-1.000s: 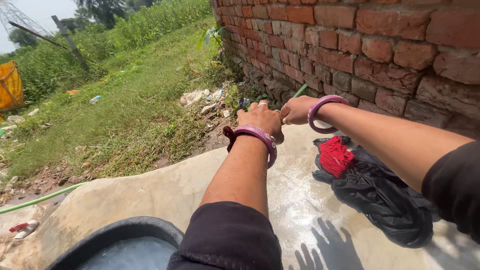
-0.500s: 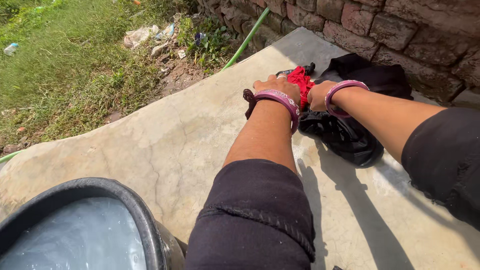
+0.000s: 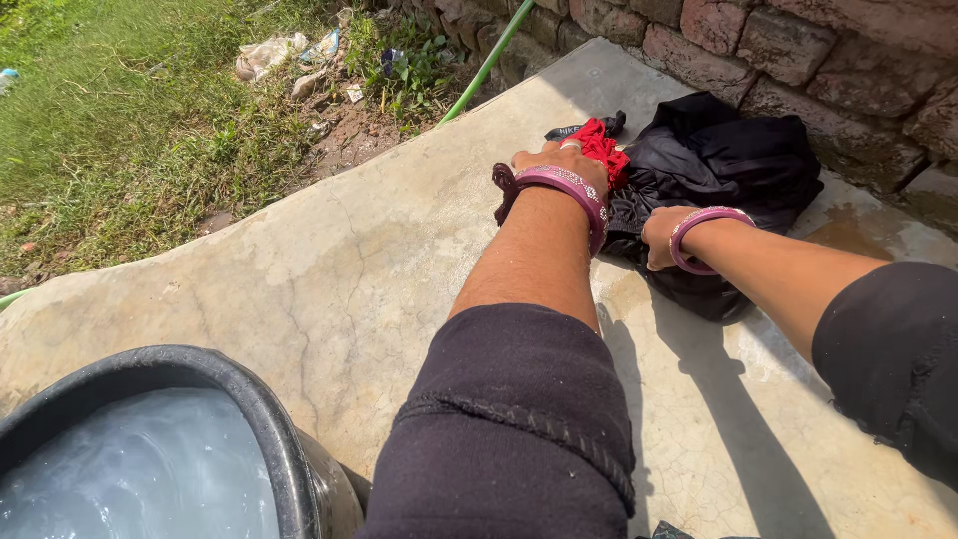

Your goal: The person washes clothes by hand in a large basin of water, rubbing, squeezing, and rinsing a striped garment and then a black garment.

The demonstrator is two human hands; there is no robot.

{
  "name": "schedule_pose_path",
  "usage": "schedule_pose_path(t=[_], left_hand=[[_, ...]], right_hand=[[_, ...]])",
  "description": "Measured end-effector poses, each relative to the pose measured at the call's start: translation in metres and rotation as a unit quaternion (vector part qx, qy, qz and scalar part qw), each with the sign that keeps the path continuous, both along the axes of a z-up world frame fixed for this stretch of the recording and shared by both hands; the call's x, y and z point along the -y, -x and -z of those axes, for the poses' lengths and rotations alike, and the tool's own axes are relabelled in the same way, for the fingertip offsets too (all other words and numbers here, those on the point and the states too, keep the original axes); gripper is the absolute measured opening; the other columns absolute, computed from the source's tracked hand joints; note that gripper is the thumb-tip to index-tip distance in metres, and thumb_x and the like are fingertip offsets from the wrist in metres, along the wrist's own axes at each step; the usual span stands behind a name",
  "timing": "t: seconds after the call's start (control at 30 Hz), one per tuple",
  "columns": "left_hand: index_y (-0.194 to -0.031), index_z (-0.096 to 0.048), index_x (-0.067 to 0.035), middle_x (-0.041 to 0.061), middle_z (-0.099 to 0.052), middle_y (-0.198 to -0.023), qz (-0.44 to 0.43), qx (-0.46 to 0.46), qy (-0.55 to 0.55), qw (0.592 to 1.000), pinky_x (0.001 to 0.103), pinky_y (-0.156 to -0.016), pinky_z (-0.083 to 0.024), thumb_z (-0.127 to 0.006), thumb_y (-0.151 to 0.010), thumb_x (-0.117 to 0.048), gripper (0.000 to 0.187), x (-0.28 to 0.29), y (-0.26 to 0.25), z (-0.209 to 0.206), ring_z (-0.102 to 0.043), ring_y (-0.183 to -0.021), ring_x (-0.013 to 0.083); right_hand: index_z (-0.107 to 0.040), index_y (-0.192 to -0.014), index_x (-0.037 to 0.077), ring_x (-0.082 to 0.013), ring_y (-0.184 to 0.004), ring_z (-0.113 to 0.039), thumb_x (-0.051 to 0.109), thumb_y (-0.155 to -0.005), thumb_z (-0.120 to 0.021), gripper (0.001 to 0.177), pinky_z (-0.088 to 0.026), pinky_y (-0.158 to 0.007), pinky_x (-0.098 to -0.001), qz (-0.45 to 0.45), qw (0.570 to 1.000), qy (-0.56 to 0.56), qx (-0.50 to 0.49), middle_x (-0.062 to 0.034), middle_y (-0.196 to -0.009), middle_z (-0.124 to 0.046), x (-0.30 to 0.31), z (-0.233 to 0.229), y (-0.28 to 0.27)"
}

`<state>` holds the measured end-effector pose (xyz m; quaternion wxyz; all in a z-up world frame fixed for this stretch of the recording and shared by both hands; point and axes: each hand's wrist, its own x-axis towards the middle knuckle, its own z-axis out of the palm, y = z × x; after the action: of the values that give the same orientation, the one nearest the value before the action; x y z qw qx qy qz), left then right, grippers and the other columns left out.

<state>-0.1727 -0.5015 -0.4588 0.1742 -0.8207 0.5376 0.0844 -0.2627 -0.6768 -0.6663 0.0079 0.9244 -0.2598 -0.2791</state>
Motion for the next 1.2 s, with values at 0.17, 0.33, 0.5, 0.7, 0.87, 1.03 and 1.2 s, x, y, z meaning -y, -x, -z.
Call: schedule_pose_path(t=[0.17, 0.33, 0.5, 0.7, 0.87, 1.03, 1.2], left_hand=[[-0.145, -0.056, -0.028, 0.001, -0.042, -0.159, 0.005, 0.005, 0.002, 1.000, 0.054, -0.113, -0.038, -0.074, -0.092, -0.039, 0.057, -0.009, -0.005, -0.004, -0.038, -0.147, 0.0242], [-0.142, -0.060, -0.029, 0.002, -0.049, -0.155, -0.016, -0.001, 0.011, 1.000, 0.053, -0.114, -0.038, -0.074, -0.092, -0.038, 0.053, -0.013, -0.020, -0.010, -0.043, -0.146, 0.0243], [-0.143, -0.060, -0.028, 0.003, -0.050, -0.154, -0.035, -0.013, 0.029, 0.999, 0.052, -0.111, -0.043, -0.077, -0.090, -0.035, 0.056, -0.019, -0.031, -0.018, -0.046, -0.144, 0.0271], [-0.153, -0.043, -0.014, 0.013, -0.048, -0.154, -0.077, -0.079, 0.084, 0.990, 0.049, -0.112, -0.046, -0.086, -0.079, -0.038, 0.089, -0.025, -0.054, -0.033, -0.050, -0.140, 0.0349], [-0.157, -0.016, 0.005, 0.024, -0.056, -0.142, -0.157, -0.201, 0.219, 0.942, 0.037, -0.111, -0.047, -0.084, -0.078, -0.046, 0.116, -0.026, -0.084, -0.058, -0.058, -0.133, 0.0344], [-0.129, -0.063, -0.005, 0.021, -0.071, -0.122, -0.186, -0.214, 0.479, 0.831, 0.039, -0.105, -0.050, -0.070, -0.075, -0.021, 0.056, -0.069, -0.121, -0.141, -0.067, -0.120, 0.0364], [-0.125, -0.069, -0.013, 0.018, -0.071, -0.124, -0.282, -0.107, 0.539, 0.787, 0.041, -0.105, -0.050, -0.063, -0.080, -0.015, 0.045, -0.147, -0.129, -0.255, -0.067, -0.122, 0.0344]], right_hand=[[-0.081, -0.106, 0.003, -0.0324, -0.104, -0.075, 0.018, -0.078, -0.072, 0.032, -0.061, -0.088, -0.0438, 0.067, 0.996, 0.022, 0.051, -0.0164, -0.110, -0.077, 0.006, 0.002, -0.006], [-0.079, -0.103, 0.012, -0.0330, -0.103, -0.072, 0.019, -0.075, -0.078, 0.029, -0.054, -0.094, -0.0422, 0.163, 0.931, -0.084, 0.314, -0.0154, -0.105, -0.077, 0.009, -0.001, -0.021], [-0.077, -0.084, 0.004, -0.0357, -0.089, -0.075, 0.020, -0.083, -0.068, 0.018, -0.055, -0.084, -0.0435, 0.310, 0.855, -0.098, 0.404, -0.0213, -0.091, -0.077, 0.016, -0.048, -0.037], [-0.070, -0.077, 0.007, -0.0248, -0.087, -0.068, 0.019, -0.068, -0.087, 0.022, -0.053, -0.079, -0.0381, 0.229, 0.812, -0.180, 0.505, -0.0129, -0.089, -0.074, 0.004, -0.144, -0.097], [-0.073, -0.090, 0.013, -0.0156, -0.082, -0.068, 0.022, -0.074, -0.084, 0.022, -0.052, -0.077, -0.0328, 0.045, 0.762, -0.281, 0.581, -0.0016, -0.088, -0.072, -0.033, -0.298, -0.138], [-0.064, -0.107, 0.011, -0.0160, -0.087, -0.070, 0.012, -0.077, -0.082, 0.034, -0.056, -0.078, -0.0333, -0.009, 0.641, -0.454, 0.619, -0.0032, -0.098, -0.070, -0.119, -0.408, -0.130], [-0.055, -0.124, 0.010, -0.0164, -0.092, -0.072, 0.002, -0.081, -0.079, 0.050, -0.061, -0.079, -0.0338, -0.034, 0.542, -0.604, 0.584, -0.0047, -0.108, -0.068, -0.186, -0.478, -0.104]])
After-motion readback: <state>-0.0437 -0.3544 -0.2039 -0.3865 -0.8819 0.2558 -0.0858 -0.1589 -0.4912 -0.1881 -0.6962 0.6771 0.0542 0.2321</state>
